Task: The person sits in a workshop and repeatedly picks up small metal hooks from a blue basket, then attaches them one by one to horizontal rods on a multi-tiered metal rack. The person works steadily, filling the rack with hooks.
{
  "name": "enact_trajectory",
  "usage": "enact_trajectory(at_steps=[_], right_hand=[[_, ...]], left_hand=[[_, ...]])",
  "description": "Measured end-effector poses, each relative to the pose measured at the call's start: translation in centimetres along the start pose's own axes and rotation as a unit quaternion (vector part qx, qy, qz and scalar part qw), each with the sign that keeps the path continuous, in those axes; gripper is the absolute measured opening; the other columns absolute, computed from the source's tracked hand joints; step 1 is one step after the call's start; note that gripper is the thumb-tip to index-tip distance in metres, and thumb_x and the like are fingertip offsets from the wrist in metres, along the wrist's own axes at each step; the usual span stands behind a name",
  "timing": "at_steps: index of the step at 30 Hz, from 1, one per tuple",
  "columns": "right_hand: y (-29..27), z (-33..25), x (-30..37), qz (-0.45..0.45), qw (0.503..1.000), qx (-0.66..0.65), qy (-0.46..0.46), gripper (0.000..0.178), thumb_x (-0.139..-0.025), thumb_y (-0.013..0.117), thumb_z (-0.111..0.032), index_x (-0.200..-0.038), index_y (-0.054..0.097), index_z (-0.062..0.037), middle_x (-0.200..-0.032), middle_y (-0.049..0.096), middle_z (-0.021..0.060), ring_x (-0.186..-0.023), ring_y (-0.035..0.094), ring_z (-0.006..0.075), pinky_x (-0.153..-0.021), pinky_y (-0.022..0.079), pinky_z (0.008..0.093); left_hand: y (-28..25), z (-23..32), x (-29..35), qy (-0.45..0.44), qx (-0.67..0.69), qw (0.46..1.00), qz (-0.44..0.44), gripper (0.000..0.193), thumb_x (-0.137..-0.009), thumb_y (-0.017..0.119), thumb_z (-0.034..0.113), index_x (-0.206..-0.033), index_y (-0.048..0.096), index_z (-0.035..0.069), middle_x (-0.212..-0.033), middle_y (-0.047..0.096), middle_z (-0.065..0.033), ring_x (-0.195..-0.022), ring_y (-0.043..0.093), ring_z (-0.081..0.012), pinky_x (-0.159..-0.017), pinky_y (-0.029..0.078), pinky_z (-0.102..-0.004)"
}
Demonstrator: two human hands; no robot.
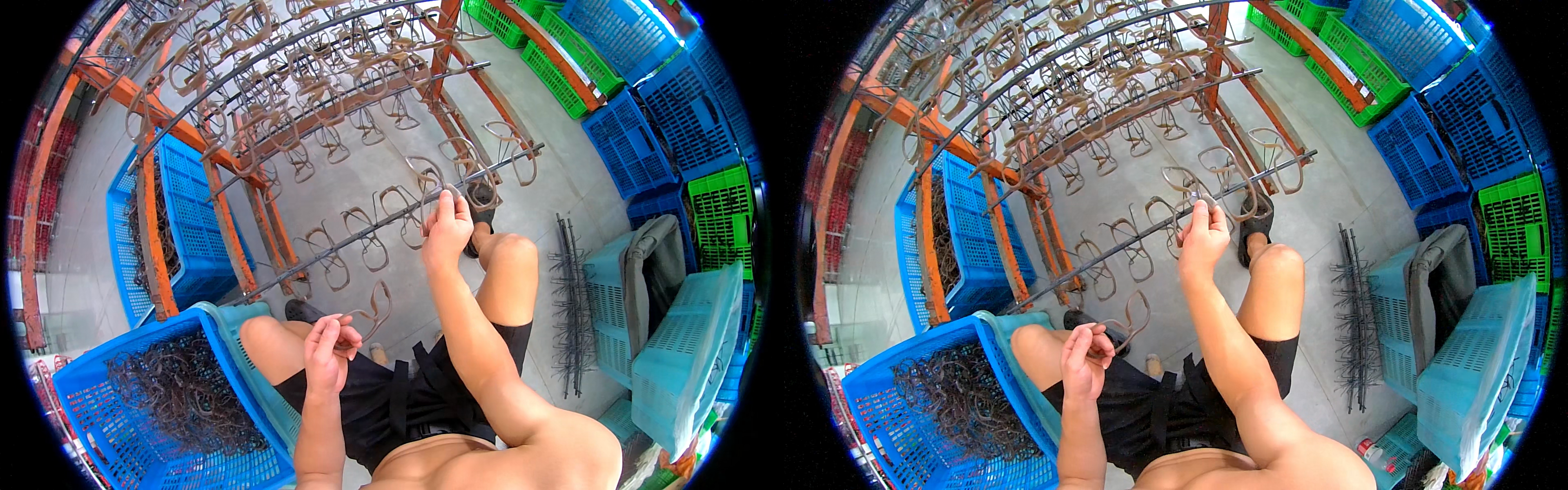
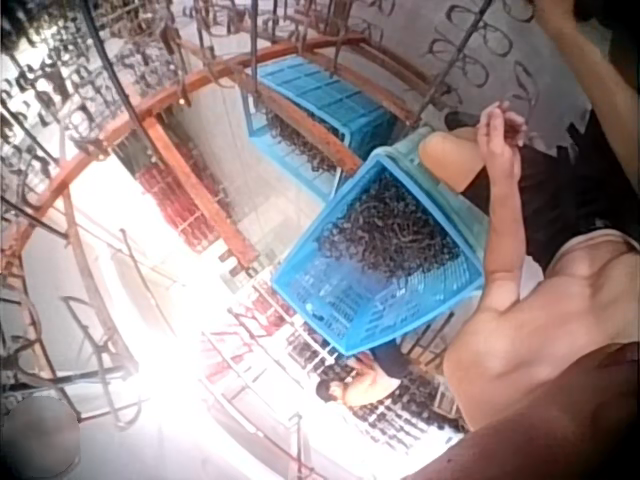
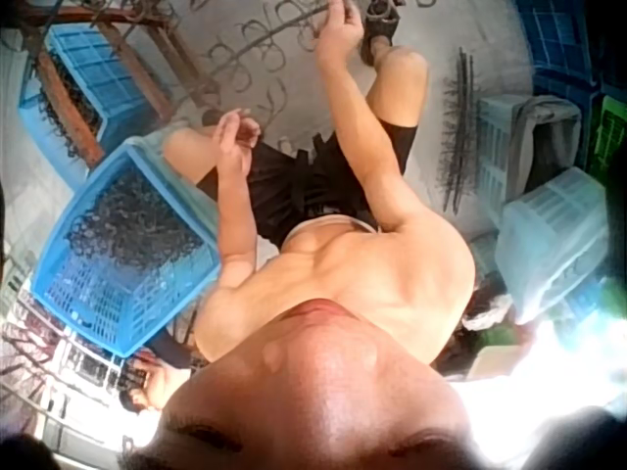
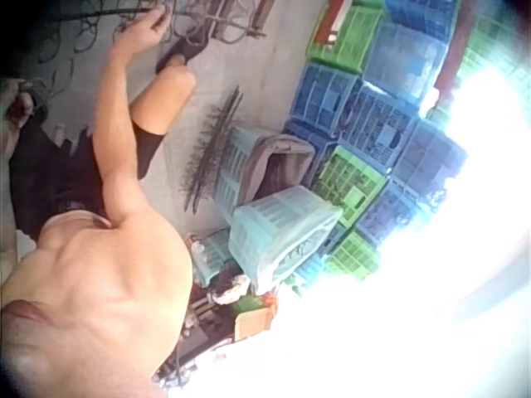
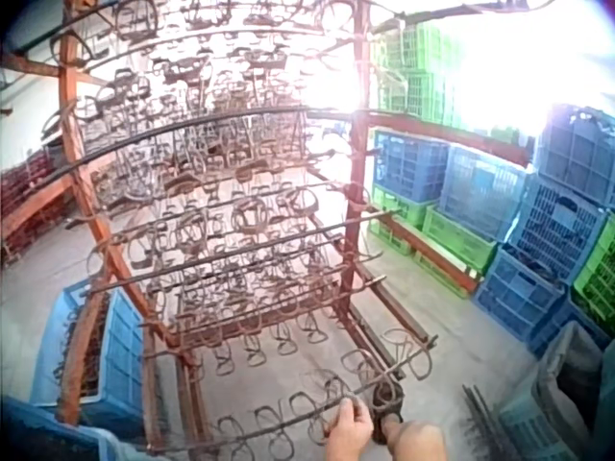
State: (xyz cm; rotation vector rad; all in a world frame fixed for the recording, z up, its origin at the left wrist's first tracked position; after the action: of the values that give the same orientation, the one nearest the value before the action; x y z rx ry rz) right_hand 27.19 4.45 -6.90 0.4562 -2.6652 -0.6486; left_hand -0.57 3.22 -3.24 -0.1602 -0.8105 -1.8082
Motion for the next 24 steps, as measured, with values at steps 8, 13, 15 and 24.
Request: enact_trajectory(at_steps=[8,13,15,24], right_hand=[[0.1,0.3,-0.2,-0.026,0.999,0.046,-0.013,0.018,-0.093,0.054,-0.02,-0.083,0.055,-0.0059,-0.054,0.045,-0.0038,-0.041,0.039,0.0039,-0.037,0.032,0.0219],[0.4,0.4,-0.1,-0.005,0.998,0.044,-0.035,0.018,-0.094,0.055,-0.021,-0.088,0.059,-0.0047,-0.054,0.045,-0.0043,-0.041,0.04,0.004,-0.037,0.032,0.0211],[0.6,0.2,-0.1,-0.012,0.997,0.068,-0.028,0.018,-0.093,0.055,-0.021,-0.088,0.06,-0.0043,-0.055,0.045,-0.0043,-0.041,0.04,0.004,-0.037,0.032,0.0211],[1.3,0.8,0.2,-0.078,0.992,0.098,-0.011,0.014,-0.091,0.06,-0.017,-0.086,0.061,-0.0037,-0.053,0.043,-0.0055,-0.042,0.038,0.0031,-0.037,0.03,0.0209]], left_hand=[[-0.5,-0.5,-0.1,-0.012,0.004,1.0,-0.006,0.022,-0.095,0.051,0.021,-0.101,0.059,0.001,-0.073,0.063,-0.0112,-0.063,0.059,-0.0169,-0.049,0.04,-0.0241],[-0.4,-0.4,0.0,-0.007,-0.013,1.0,0.01,0.023,-0.095,0.05,0.021,-0.099,0.06,0.001,-0.07,0.061,-0.011,-0.061,0.057,-0.0173,-0.046,0.038,-0.0247],[-0.5,-0.4,0.0,-0.007,-0.003,1.0,-0.007,0.023,-0.095,0.05,0.021,-0.101,0.058,0.001,-0.073,0.063,-0.0111,-0.062,0.058,-0.0167,-0.049,0.04,-0.0239],[-0.8,-0.8,0.1,-0.016,-0.007,1.0,0.015,0.022,-0.095,0.05,0.021,-0.099,0.059,0.001,-0.071,0.062,-0.0105,-0.062,0.058,-0.0168,-0.047,0.039,-0.0248]])
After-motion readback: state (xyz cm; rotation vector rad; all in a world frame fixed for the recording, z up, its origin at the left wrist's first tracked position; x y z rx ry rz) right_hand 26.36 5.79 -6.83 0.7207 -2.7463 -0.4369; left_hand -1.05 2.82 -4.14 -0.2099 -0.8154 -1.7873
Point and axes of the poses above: each hand's wrist, its own x-axis away from the middle knuckle, its own y-axis out of the palm, z = x × y, the point moved 7 cm from there along -x, towards the middle knuckle
